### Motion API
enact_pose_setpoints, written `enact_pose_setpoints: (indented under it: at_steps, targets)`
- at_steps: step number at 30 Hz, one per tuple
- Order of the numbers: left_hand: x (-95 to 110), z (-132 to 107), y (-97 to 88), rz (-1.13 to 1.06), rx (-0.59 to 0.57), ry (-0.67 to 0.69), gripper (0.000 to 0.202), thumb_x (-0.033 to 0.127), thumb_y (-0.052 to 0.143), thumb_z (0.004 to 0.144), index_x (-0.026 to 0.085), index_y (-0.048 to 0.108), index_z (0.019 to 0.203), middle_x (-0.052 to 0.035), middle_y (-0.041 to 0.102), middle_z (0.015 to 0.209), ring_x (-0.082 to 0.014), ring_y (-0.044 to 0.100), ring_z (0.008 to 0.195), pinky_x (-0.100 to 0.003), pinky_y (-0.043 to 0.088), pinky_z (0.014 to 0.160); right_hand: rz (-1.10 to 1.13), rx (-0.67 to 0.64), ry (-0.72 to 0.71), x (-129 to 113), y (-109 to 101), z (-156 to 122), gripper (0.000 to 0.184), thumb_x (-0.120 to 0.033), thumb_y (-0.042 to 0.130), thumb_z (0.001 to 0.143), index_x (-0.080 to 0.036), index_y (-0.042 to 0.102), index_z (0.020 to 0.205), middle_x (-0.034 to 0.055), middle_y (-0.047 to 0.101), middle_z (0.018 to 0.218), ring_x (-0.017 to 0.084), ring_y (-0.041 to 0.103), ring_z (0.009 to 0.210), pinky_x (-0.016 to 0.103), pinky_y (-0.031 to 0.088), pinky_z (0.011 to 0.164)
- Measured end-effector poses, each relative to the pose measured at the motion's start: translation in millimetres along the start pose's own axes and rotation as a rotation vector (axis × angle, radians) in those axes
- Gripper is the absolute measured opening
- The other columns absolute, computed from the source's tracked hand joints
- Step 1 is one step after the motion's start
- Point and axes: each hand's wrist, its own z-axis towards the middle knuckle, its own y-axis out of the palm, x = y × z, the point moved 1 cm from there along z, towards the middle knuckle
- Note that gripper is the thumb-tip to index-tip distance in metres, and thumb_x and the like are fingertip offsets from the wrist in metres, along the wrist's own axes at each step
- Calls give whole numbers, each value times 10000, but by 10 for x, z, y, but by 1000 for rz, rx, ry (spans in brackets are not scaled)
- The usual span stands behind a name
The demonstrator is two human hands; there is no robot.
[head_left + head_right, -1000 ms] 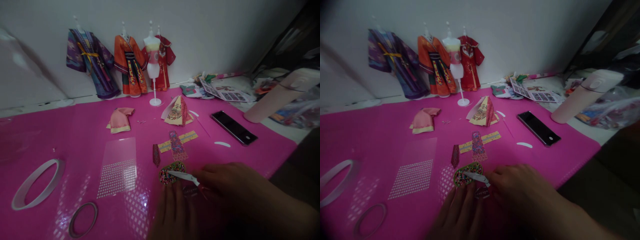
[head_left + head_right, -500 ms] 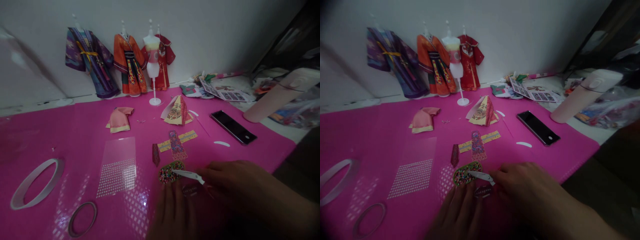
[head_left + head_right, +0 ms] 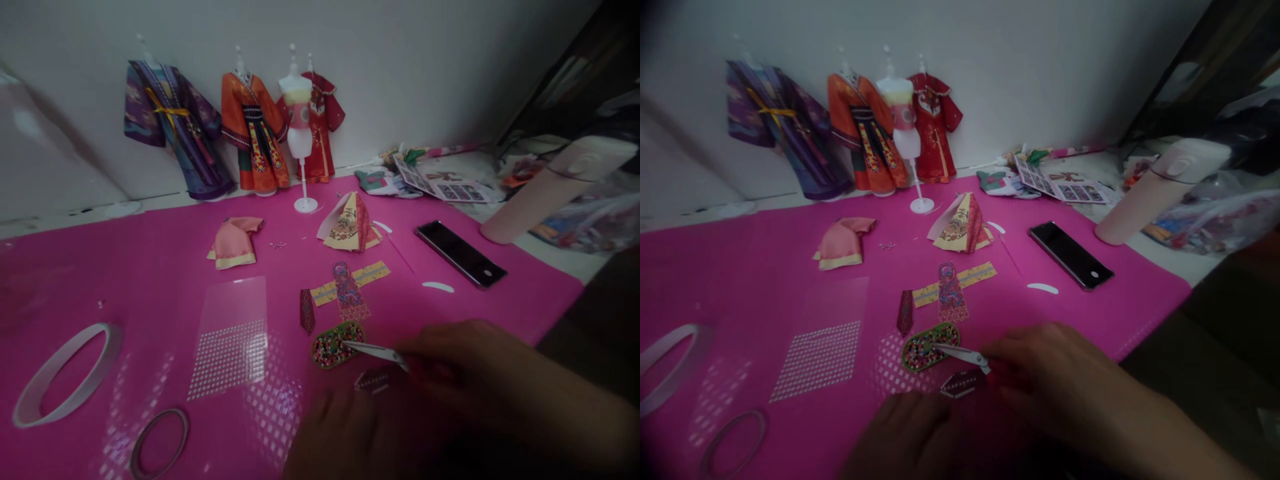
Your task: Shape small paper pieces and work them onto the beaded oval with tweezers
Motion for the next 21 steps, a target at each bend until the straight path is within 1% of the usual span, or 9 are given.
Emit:
enact_pose_setpoints:
  at_steps: [2, 4, 6, 7, 9, 11, 14, 17, 21]
  targets:
    - [-40, 75, -103, -190, -29, -140, 202, 212, 466, 935, 257, 663, 946, 4, 720, 783, -159, 653, 663, -258, 553, 623, 160, -67, 25, 4, 3, 5, 223, -130, 555, 840, -264, 731, 869, -34, 713, 710, 140, 620, 570, 209, 460, 502]
    - [-92, 170, -216, -484, -10, -471, 170, 254, 475, 944, 246, 611, 841, 27, 672, 709, -135, 623, 597, -212, 520, 516, 277, -82, 59, 23, 9, -1, 275, -105, 521, 839, -259, 742, 894, -31, 716, 717, 153, 634, 605, 220, 473, 520]
    - [-140, 254, -299, -712, 72, -731, 207, 358, 508, 946, 235, 574, 793, 42, 607, 673, -122, 581, 582, -204, 506, 517, 364, -58, 91, 55, 16, -19, 302, -92, 513, 835, -253, 752, 926, -26, 726, 750, 159, 656, 658, 223, 494, 557]
    - [-163, 285, -319, -804, 109, -808, 214, 389, 540, 933, 229, 578, 796, 43, 594, 682, -119, 574, 604, -205, 506, 545, 406, -49, 106, 71, 20, -32, 312, -90, 514, 839, -253, 756, 949, -22, 735, 783, 162, 669, 700, 225, 508, 591]
    - [-207, 323, -306, -995, 154, -905, 207, 418, 586, 909, 220, 612, 854, 28, 619, 748, -122, 586, 675, -221, 507, 616, 491, -44, 123, 95, 27, -57, 338, -85, 521, 845, -270, 756, 1001, -23, 747, 852, 166, 684, 787, 234, 528, 675]
    - [-238, 334, -243, -1214, 162, -966, 231, 444, 625, 881, 218, 641, 928, 4, 663, 820, -136, 614, 733, -248, 508, 667, 560, -66, 130, 104, 36, -76, 383, -60, 517, 838, -296, 752, 1027, -38, 746, 874, 162, 684, 839, 246, 531, 756]
    - [-242, 341, -142, -1479, 154, -1083, 278, 458, 757, 768, 215, 669, 869, 8, 679, 767, -138, 623, 705, -250, 497, 673, 577, -108, 133, 97, 51, -88, 397, -25, 521, 795, -288, 761, 970, -44, 731, 801, 171, 679, 840, 255, 529, 781]
    - [-214, 355, -104, -1580, 151, -1207, 290, 439, 834, 687, 207, 681, 772, 21, 661, 690, -117, 590, 627, -219, 463, 612, 528, -111, 121, 89, 63, -87, 388, -16, 543, 749, -264, 766, 947, -32, 716, 749, 181, 673, 787, 234, 523, 697]
    - [-197, 357, -109, -1578, 138, -1213, 275, 433, 830, 694, 205, 693, 767, 16, 637, 644, -123, 568, 566, -234, 444, 560, 478, -85, 97, 90, 78, -84, 440, 7, 529, 719, -269, 758, 974, -37, 718, 761, 157, 651, 708, 205, 483, 605]
